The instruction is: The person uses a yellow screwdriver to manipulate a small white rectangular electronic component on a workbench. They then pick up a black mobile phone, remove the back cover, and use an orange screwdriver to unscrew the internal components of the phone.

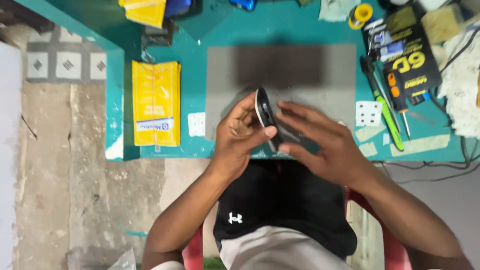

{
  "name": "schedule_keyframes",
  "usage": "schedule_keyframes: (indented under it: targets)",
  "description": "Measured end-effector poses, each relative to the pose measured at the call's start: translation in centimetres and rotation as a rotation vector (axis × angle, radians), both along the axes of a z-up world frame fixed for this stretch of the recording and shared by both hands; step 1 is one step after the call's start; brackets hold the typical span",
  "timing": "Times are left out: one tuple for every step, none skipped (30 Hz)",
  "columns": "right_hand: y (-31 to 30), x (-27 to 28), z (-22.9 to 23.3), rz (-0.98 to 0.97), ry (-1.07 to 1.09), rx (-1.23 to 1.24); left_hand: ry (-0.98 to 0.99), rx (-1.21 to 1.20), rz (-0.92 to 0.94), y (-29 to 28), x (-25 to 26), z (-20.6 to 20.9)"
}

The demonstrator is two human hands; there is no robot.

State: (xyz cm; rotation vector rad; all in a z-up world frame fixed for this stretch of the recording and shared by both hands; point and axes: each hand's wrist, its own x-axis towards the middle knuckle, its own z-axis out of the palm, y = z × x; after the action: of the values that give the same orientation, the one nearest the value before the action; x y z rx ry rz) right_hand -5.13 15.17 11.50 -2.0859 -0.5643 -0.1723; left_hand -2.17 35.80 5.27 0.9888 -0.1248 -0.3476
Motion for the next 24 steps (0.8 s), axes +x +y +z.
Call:
schedule_keyframes:
  targets:
    - [-0.2, -1.1, -1.1, 0.013, 0.051, 0.017, -0.007, 0.008, 0.001, -0.4, -0.8, -0.9]
    - [-0.6, -1.8, -2.1, 0.023, 0.096, 0.034, -0.021, 0.015, 0.0, -0.8, -1.3, -1.7]
    - [-1.0, -2.4, -3.1, 0.004, 0.099, 0.024, -0.039, 0.029, -0.022, -1.2, -1.7, -2.4]
    - [-1.4, -2.9, -4.0, -0.014, 0.103, 0.014, -0.055, 0.043, -0.043, -1.5, -2.2, -3.0]
    - [-1.9, -3.3, -4.7, -0.032, 0.108, 0.003, -0.071, 0.057, -0.063, -1.7, -2.7, -3.6]
    - [-2.2, -3.7, -5.4, -0.011, 0.093, 0.031, -0.086, 0.049, -0.075, -1.7, -3.1, -4.0]
    - [-2.5, -4.0, -6.0, 0.01, 0.077, 0.06, -0.1, 0.042, -0.087, -1.7, -3.5, -4.3]
    - [-2.7, -4.1, -6.5, 0.029, 0.058, 0.089, -0.117, 0.036, -0.099, -1.7, -3.8, -4.5]
    - [-2.9, -4.2, -6.8, 0.046, 0.056, 0.093, -0.112, 0.026, -0.102, -1.6, -4.1, -4.6]
    - [-2.9, -4.1, -7.0, 0.064, 0.046, 0.098, -0.114, 0.018, -0.103, -1.5, -4.2, -4.6]
    - [-2.8, -3.9, -7.1, 0.083, 0.037, 0.103, -0.115, 0.011, -0.104, -1.4, -4.3, -4.5]
    - [-2.8, -3.7, -7.2, 0.093, 0.007, 0.081, -0.129, 0.017, -0.101, -1.3, -4.4, -4.5]
    - [-2.8, -3.5, -7.2, 0.103, -0.023, 0.058, -0.143, 0.024, -0.098, -1.3, -4.4, -4.5]
    - [-2.8, -3.4, -7.1, 0.11, -0.049, 0.033, -0.154, 0.027, -0.099, -1.2, -4.5, -4.4]
    - [-2.7, -3.3, -7.0, 0.107, -0.076, -0.003, -0.14, 0.034, -0.103, -1.2, -4.5, -4.4]
    - [-2.7, -3.3, -6.8, 0.103, -0.103, -0.044, -0.127, 0.038, -0.109, -1.2, -4.5, -4.4]
    - [-2.6, -3.3, -6.6, 0.099, -0.129, -0.084, -0.114, 0.041, -0.115, -1.2, -4.4, -4.4]
    - [-2.5, -3.4, -6.4, 0.093, -0.175, -0.138, -0.144, 0.048, -0.113, -1.3, -4.3, -4.4]
    - [-2.4, -3.5, -6.3, 0.088, -0.221, -0.192, -0.174, 0.055, -0.11, -1.4, -4.2, -4.5]
    - [-2.1, -3.7, -6.1, 0.086, -0.267, -0.244, -0.203, 0.063, -0.107, -1.4, -4.2, -4.6]
    - [-1.9, -3.8, -6.0, 0.079, -0.293, -0.272, -0.209, 0.067, -0.106, -1.3, -4.4, -4.6]
    - [-1.8, -3.9, -5.9, 0.072, -0.322, -0.301, -0.219, 0.071, -0.104, -1.3, -4.4, -4.6]
    - [-1.7, -4.0, -5.8, 0.067, -0.351, -0.33, -0.228, 0.074, -0.102, -1.2, -4.5, -4.6]
    - [-1.6, -3.9, -5.8, 0.067, -0.382, -0.352, -0.207, 0.067, -0.109, -1.2, -4.6, -4.7]
